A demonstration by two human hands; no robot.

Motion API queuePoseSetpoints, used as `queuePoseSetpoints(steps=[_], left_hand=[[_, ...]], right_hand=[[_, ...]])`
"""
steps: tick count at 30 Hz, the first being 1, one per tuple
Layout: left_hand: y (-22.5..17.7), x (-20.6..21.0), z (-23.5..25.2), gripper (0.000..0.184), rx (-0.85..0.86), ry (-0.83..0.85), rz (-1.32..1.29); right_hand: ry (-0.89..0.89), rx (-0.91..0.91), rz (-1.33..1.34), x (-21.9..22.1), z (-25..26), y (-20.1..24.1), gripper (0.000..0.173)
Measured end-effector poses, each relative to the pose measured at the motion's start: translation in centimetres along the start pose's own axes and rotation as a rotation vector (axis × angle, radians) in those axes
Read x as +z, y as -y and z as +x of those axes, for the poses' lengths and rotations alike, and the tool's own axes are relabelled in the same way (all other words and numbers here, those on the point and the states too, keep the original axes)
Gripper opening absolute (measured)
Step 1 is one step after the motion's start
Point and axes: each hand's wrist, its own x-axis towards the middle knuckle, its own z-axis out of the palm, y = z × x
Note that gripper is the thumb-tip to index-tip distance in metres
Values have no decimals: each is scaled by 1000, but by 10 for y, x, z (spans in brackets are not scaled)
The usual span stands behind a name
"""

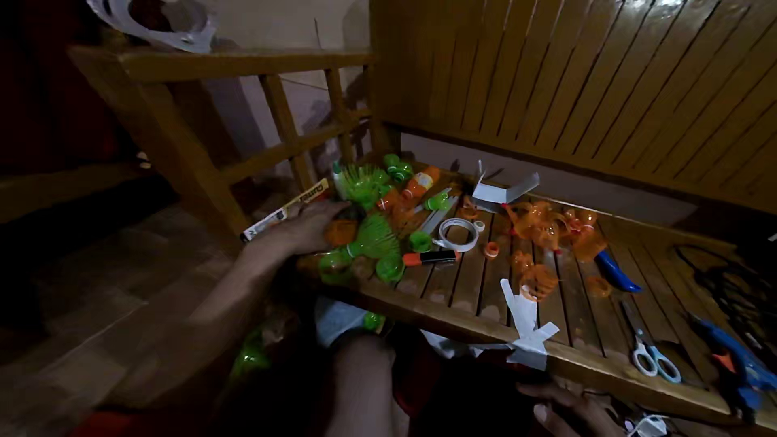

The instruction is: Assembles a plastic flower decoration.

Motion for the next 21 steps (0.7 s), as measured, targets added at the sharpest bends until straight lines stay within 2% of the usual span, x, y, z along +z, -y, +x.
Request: queuePoseSetpoints(steps=[2, 5, 8, 13, 16, 18, 20, 21], left_hand=[[2, 2, 8, 86, 13, 37, -34], [11, -16, 6, 68, 32, -148, -192], [7, -48, -8, 72, 14, -279, -328], [24, -44, 7, 72, 56, -243, -228], [18, -50, 2, 105, -33, -140, -292], [23, -55, -7, 116, -39, -5, -260], [28, -53, -14, 107, -81, 152, -42], [29, -49, -16, 92, -95, 213, 57]], right_hand=[[-6, 31, 3, 0, 0, 4, 33], [-7, 42, 15, 0, 0, 3, 34], [-8, 42, 39, 0, -1, 0, 35], [26, 64, 65, -1, 2, 0, 36], [21, 55, 53, 0, 3, 1, 36], [17, 54, 40, -1, 3, 0, 36], [19, 57, 38, -2, 3, 1, 36], [26, 61, 44, -2, 3, 1, 37]])
